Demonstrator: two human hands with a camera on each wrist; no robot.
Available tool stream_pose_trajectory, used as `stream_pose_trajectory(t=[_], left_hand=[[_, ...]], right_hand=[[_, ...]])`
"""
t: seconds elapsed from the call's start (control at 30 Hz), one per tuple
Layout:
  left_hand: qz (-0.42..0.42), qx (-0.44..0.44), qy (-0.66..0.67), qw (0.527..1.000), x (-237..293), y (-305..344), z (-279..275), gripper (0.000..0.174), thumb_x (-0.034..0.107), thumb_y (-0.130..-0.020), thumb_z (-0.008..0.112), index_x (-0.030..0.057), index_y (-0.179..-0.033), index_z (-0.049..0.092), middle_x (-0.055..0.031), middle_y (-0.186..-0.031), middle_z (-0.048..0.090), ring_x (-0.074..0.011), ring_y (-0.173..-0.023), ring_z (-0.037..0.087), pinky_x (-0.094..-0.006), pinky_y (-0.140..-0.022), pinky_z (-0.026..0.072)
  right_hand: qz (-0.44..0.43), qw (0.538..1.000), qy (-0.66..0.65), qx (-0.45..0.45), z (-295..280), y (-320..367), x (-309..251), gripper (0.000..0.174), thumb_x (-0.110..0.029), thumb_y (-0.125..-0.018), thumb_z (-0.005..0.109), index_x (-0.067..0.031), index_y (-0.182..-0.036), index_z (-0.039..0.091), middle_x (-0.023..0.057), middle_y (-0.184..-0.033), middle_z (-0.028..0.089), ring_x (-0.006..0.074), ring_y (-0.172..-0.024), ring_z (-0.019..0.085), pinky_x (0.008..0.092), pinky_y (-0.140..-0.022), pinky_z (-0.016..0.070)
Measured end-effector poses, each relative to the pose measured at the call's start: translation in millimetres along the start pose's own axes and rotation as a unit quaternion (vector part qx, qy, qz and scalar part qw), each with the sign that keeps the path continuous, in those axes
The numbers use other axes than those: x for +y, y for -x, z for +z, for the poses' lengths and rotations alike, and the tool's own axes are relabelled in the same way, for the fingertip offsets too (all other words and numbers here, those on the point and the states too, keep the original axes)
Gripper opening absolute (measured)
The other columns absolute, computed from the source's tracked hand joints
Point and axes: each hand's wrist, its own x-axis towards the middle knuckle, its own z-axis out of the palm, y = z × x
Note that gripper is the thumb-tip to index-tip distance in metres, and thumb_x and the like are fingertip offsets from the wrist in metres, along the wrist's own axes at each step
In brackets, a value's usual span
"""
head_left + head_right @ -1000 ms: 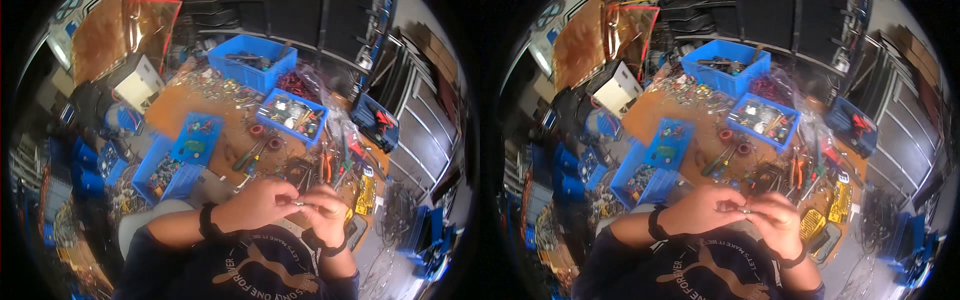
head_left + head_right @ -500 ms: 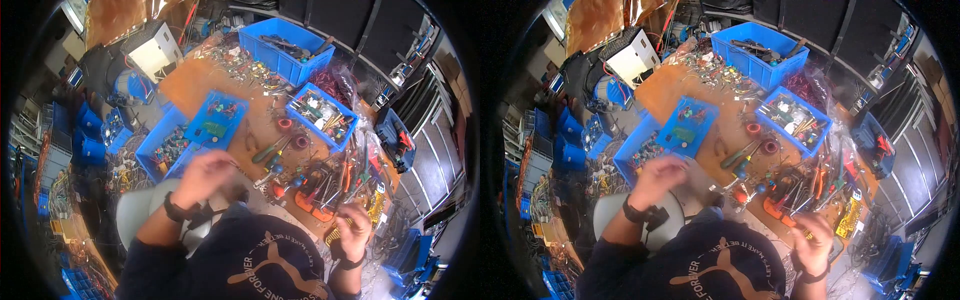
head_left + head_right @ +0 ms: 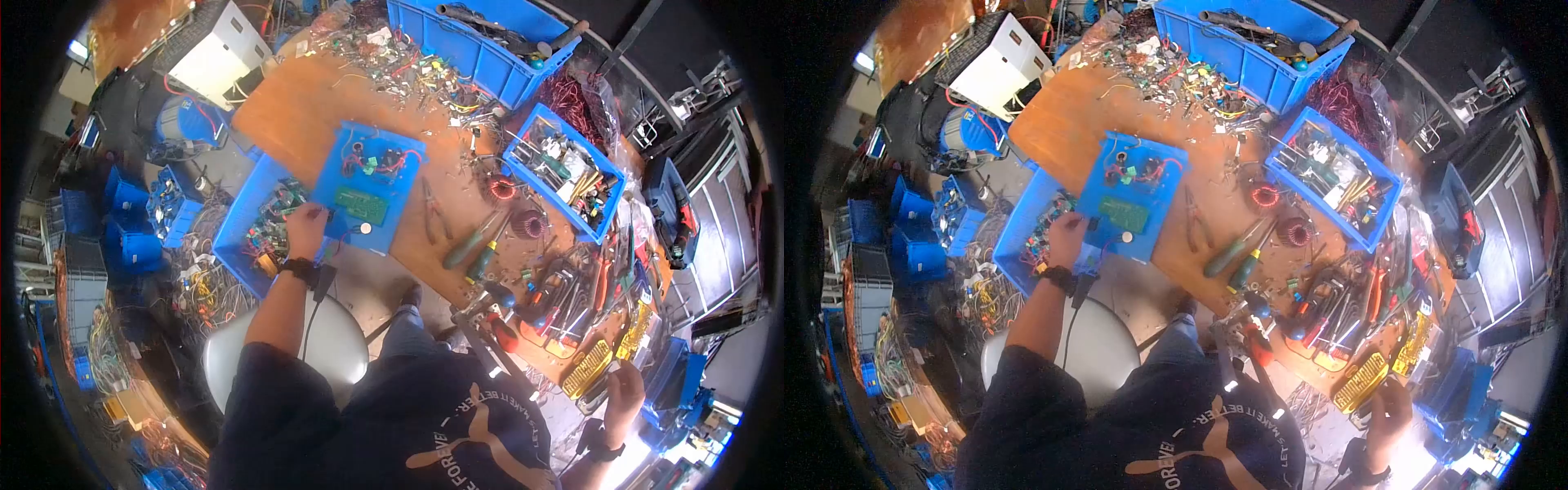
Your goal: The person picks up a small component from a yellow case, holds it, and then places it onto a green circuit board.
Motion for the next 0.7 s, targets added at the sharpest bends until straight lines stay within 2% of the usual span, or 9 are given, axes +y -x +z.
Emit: stream_pose_trajectory(t=[0.03, 0.07, 0.13, 0.2, 0.33, 0.4, 0.53, 0.6, 0.7], left_hand=[[-0.001, -0.008, 0.0, 1.0, -3.5, -8.6, 7.6, 0.016, 0.01, -0.076, 0.068, -0.0024, -0.087, 0.065, -0.0098, -0.076, 0.066, -0.0136, -0.071, 0.061, -0.0268, -0.065, 0.0481], [0.014, -0.003, 0.003, 1.0, -7.4, -15.4, 14.9, 0.016, 0.01, -0.076, 0.068, -0.0021, -0.087, 0.066, -0.0106, -0.076, 0.066, -0.0156, -0.071, 0.063, -0.0278, -0.065, 0.0486], [0.029, -0.005, 0.005, 1.0, -5.2, -23.7, 23.8, 0.016, 0.01, -0.076, 0.068, -0.0019, -0.087, 0.066, -0.0115, -0.077, 0.067, -0.0176, -0.072, 0.064, -0.0288, -0.066, 0.0491], [0.041, -0.013, -0.077, 0.996, 1.7, -27.4, 27.2, 0.016, 0.011, -0.075, 0.067, -0.001, -0.085, 0.066, -0.0156, -0.081, 0.066, -0.0266, -0.075, 0.065, -0.0339, -0.069, 0.0501], [0.049, -0.051, -0.105, 0.992, 9.9, -33.9, 30.3, 0.016, 0.012, -0.074, 0.067, -0.0003, -0.084, 0.067, -0.0168, -0.081, 0.065, -0.0295, -0.075, 0.064, -0.0349, -0.07, 0.0498], [0.056, -0.069, -0.156, 0.984, 4.2, -37.4, 31.7, 0.018, 0.014, -0.076, 0.067, 0.0017, -0.089, 0.068, -0.0166, -0.082, 0.066, -0.0281, -0.076, 0.065, -0.0342, -0.07, 0.0502], [0.106, -0.069, -0.198, 0.972, -4.8, -43.0, 34.2, 0.018, 0.016, -0.076, 0.066, 0.0019, -0.087, 0.068, -0.0167, -0.081, 0.066, -0.0301, -0.075, 0.064, -0.0358, -0.07, 0.0498], [0.157, -0.071, -0.23, 0.958, -1.0, -43.9, 32.5, 0.017, 0.018, -0.075, 0.067, 0.0023, -0.083, 0.068, -0.0169, -0.078, 0.065, -0.0321, -0.073, 0.062, -0.0387, -0.069, 0.0491], [0.17, -0.087, -0.245, 0.951, 6.3, -47.1, 31.3, 0.015, 0.016, -0.073, 0.068, 0.0028, -0.081, 0.069, -0.0186, -0.077, 0.064, -0.0359, -0.075, 0.06, -0.0425, -0.069, 0.0482]], right_hand=[[0.023, 1.0, 0.019, -0.002, 1.0, 0.7, -1.5, 0.033, 0.005, -0.075, 0.06, 0.0011, -0.108, 0.058, 0.0075, -0.088, 0.063, 0.0127, -0.076, 0.059, 0.0246, -0.065, 0.0475], [-0.003, 0.999, 0.028, 0.028, 6.0, 2.0, 5.2, 0.03, 0.004, -0.075, 0.061, 0.0013, -0.105, 0.06, 0.0069, -0.087, 0.063, 0.0133, -0.075, 0.059, 0.0249, -0.064, 0.0474], [0.003, 0.998, 0.052, 0.041, 10.8, 5.3, 4.3, 0.029, 0.004, -0.075, 0.06, 0.0012, -0.103, 0.06, 0.0069, -0.087, 0.062, 0.0135, -0.075, 0.059, 0.025, -0.064, 0.0474], [-0.004, 0.995, 0.089, 0.041, 12.6, 9.0, 0.7, 0.026, 0.003, -0.075, 0.06, 0.001, -0.101, 0.061, 0.007, -0.085, 0.061, 0.0141, -0.074, 0.058, 0.0258, -0.063, 0.0473], [0.029, 0.996, 0.069, 0.053, 20.2, 12.9, -0.6, 0.026, 0.004, -0.075, 0.059, 0.002, -0.1, 0.061, 0.0072, -0.085, 0.061, 0.015, -0.075, 0.058, 0.0262, -0.066, 0.0469], [-0.015, 0.994, 0.095, 0.046, 21.4, 13.2, 5.1, 0.024, 0.004, -0.076, 0.059, 0.0029, -0.099, 0.06, 0.0068, -0.085, 0.061, 0.0152, -0.076, 0.057, 0.0259, -0.068, 0.0461], [-0.011, 0.996, 0.082, 0.044, 28.7, 15.1, -2.1, 0.021, 0.003, -0.077, 0.058, 0.0035, -0.098, 0.06, 0.0065, -0.086, 0.06, 0.0146, -0.077, 0.056, 0.0257, -0.07, 0.0453], [0.016, 0.997, 0.051, 0.057, 33.3, 17.1, -7.9, 0.02, 0.003, -0.078, 0.059, 0.0038, -0.097, 0.06, 0.0067, -0.087, 0.06, 0.014, -0.079, 0.056, 0.0254, -0.069, 0.0453], [0.058, 0.995, 0.041, 0.067, 35.6, 20.5, -7.8, 0.02, 0.003, -0.078, 0.059, 0.0043, -0.098, 0.06, 0.0067, -0.087, 0.06, 0.0138, -0.08, 0.056, 0.0249, -0.07, 0.0452]])
